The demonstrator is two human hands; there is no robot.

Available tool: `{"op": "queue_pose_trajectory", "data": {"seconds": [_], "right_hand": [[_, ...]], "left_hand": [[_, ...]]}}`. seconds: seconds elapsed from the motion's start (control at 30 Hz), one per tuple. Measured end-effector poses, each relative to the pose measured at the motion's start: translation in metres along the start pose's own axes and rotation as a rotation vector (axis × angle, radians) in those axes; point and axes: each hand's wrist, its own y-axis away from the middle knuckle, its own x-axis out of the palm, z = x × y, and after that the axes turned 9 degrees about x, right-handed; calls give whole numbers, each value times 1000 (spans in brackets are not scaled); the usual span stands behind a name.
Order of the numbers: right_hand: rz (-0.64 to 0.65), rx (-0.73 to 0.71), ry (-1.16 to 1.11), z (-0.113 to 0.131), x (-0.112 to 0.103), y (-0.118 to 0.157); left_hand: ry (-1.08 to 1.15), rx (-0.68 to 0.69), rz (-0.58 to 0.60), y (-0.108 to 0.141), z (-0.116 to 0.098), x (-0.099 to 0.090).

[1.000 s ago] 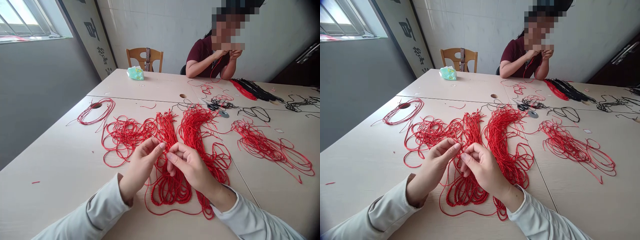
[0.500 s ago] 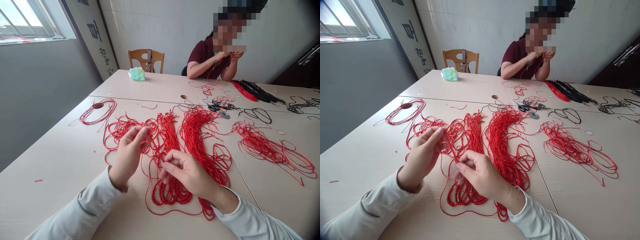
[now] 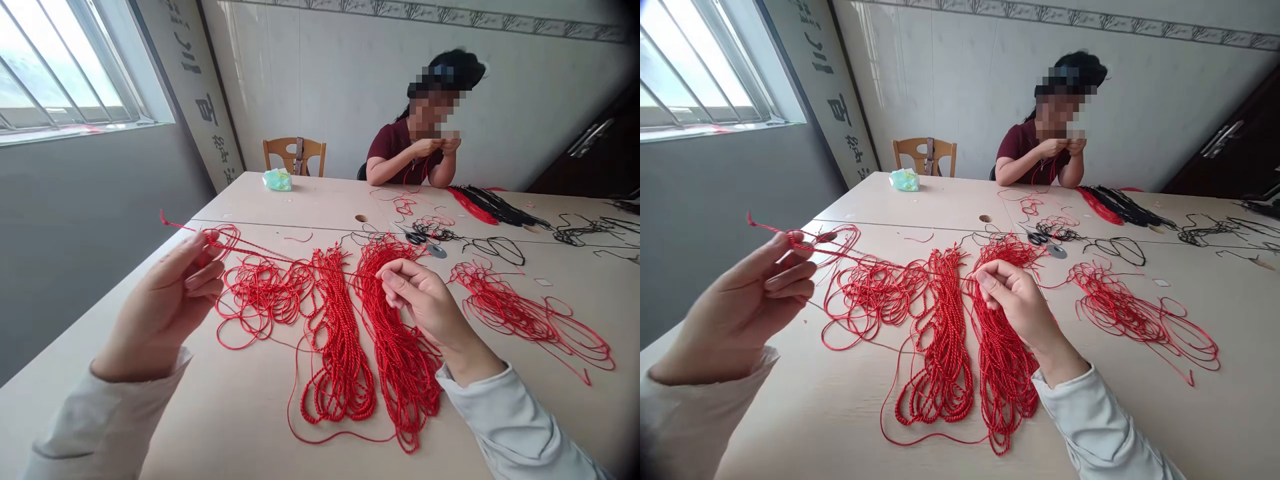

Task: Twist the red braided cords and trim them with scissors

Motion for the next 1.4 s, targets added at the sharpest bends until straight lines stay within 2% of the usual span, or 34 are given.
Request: {"op": "queue_pose_trajectory", "data": {"seconds": [0.07,0.13,0.23,0.3,0.37,0.47,0.57,0.63,0.77,0.83,0.93,1.03,1.2,1.3,1.4], "right_hand": [[28,-43,45,2,2,3],[88,-45,127,-2,6,5],[119,-45,420,-15,-3,1],[7,-40,728,-23,-27,-10],[-111,9,823,-26,-62,-27],[-298,122,942,-26,-122,-58],[-435,237,1061,-25,-165,-92],[-471,300,1127,-28,-178,-115],[-487,376,1221,-40,-183,-157],[-483,408,1255,-46,-183,-175],[-461,475,1287,-49,-186,-193],[-424,546,1296,-47,-192,-205],[-434,562,1259,-39,-193,-205],[-511,487,1202,-31,-188,-195],[-558,355,1105,-21,-170,-176]], "left_hand": [[-78,7,-26,2,-16,4],[-167,-33,-17,2,-23,8],[-270,-131,71,2,-12,10],[-285,-205,158,1,6,10],[-280,-244,274,-2,26,12],[-282,-263,351,-5,53,23],[-331,-319,329,-10,72,36],[-382,-352,343,-17,84,42],[-448,-379,380,-32,107,48],[-487,-365,337,-38,115,51],[-540,-334,254,-46,123,56],[-564,-330,292,-55,131,58],[-539,-308,440,-70,142,59],[-526,-316,452,-70,141,63],[-501,-332,444,-67,139,69]]}}
